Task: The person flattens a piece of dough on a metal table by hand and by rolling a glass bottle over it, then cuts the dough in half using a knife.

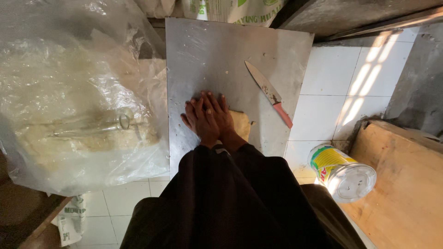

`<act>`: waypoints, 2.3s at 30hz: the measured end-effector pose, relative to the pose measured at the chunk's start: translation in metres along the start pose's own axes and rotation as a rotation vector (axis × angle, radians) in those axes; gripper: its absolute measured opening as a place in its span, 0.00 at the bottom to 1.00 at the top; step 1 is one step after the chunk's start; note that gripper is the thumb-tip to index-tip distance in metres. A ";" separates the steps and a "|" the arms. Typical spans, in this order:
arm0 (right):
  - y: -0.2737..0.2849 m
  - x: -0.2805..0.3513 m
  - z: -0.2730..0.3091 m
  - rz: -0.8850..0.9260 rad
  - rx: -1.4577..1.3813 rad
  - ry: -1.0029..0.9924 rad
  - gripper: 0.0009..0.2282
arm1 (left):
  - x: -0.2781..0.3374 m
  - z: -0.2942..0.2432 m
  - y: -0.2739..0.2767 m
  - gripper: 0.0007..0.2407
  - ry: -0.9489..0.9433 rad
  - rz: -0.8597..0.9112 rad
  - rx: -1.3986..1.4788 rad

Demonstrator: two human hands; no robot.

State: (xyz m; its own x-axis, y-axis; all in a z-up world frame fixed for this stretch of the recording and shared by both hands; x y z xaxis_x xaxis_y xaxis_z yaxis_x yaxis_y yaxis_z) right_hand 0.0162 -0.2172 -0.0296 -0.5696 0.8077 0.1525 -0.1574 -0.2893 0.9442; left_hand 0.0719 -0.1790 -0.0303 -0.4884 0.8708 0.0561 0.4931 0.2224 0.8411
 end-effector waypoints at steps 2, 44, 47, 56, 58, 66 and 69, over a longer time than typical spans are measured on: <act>0.025 0.002 0.003 -0.208 -0.090 0.015 0.26 | -0.002 -0.013 -0.008 0.24 0.002 -0.094 -0.211; 0.013 0.014 -0.110 -0.271 -0.074 -0.421 0.28 | -0.010 -0.036 -0.041 0.17 -0.134 0.097 -0.070; 0.013 0.017 -0.109 -0.312 -0.059 -0.429 0.27 | -0.008 -0.036 -0.043 0.18 -0.164 0.042 -0.043; 0.040 0.092 -0.134 -0.862 -0.457 -0.445 0.17 | 0.011 -0.030 -0.044 0.19 -0.279 0.005 -0.003; 0.028 0.138 -0.144 -0.843 -0.484 -0.564 0.16 | 0.027 -0.039 -0.048 0.20 -0.366 0.090 -0.015; -0.011 0.288 -0.108 -0.620 -0.156 -0.782 0.20 | 0.115 -0.093 -0.071 0.28 -0.751 0.505 -0.062; -0.015 0.293 -0.098 -0.507 -0.093 -0.701 0.21 | 0.116 -0.095 -0.069 0.31 -0.764 0.507 -0.120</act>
State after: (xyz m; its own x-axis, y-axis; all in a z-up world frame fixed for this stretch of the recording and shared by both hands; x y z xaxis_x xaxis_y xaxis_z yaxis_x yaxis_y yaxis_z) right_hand -0.2274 -0.0272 -0.0275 0.2102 0.9718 -0.1069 -0.3403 0.1752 0.9238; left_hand -0.0870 -0.1350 -0.0308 0.3940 0.9138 0.0985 0.4195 -0.2742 0.8654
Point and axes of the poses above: each hand's wrist, its own x-axis away from the middle knuckle, its own y-axis out of the back of the hand, z = x × y, the point moved 8 cm from there along -x, towards the middle knuckle, and after that the axes turned 2 degrees about -y, right-handed, at the moved point
